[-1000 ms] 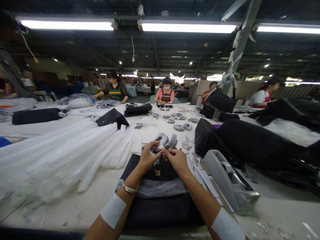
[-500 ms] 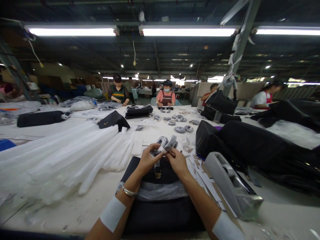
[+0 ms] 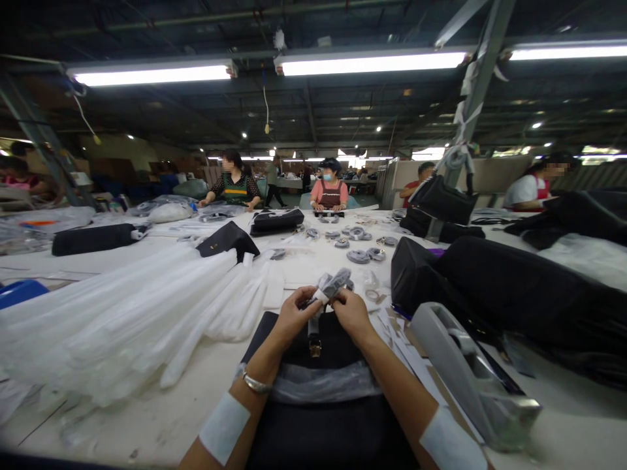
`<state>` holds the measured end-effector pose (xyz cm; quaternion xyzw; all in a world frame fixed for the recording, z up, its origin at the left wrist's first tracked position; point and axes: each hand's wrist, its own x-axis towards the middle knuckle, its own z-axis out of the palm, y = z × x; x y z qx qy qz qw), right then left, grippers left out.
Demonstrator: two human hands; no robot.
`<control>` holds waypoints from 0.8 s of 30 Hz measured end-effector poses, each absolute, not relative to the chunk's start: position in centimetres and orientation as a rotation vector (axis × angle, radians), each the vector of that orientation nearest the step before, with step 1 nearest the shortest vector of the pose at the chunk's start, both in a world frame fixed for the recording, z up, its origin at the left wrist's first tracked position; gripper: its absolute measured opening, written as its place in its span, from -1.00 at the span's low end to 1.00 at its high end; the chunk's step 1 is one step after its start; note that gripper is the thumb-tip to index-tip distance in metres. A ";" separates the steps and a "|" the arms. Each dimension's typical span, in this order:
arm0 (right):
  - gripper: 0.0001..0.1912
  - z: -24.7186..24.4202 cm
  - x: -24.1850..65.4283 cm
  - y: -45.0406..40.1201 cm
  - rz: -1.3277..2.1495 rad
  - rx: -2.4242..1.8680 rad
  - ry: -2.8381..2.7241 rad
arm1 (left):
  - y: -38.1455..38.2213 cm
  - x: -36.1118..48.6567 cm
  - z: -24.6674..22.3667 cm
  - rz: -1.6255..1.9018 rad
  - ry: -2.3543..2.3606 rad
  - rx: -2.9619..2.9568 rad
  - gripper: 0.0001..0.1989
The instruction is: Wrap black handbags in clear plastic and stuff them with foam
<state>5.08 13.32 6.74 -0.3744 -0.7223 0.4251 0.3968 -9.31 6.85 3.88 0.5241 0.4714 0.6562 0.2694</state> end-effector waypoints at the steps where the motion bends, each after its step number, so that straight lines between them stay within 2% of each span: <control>1: -0.74 6.8 5.2 12.9 1.181 -0.878 -1.801 | 6.9 -9.4 3.8 1.779 1.269 1.400 -0.69; 5: -0.61 6.9 5.4 11.8 1.552 -0.770 -1.569 | 7.0 -9.5 3.5 1.753 1.283 1.416 -0.69; 10: -0.67 6.9 4.4 13.4 1.490 -0.988 -1.416 | 7.0 -9.4 3.5 1.816 1.220 1.395 -0.74; 14: -0.78 9.0 2.3 16.9 1.549 -0.894 -1.251 | 7.2 -10.0 3.5 2.044 1.444 1.274 -0.75; 18: -0.71 10.8 0.0 19.4 1.565 -0.797 -1.141 | 7.2 -11.0 3.7 2.216 1.555 1.001 -0.75; 24: -0.67 6.0 -3.0 16.4 1.621 -0.723 -1.204 | 7.0 -10.9 3.6 2.241 1.498 0.930 -0.76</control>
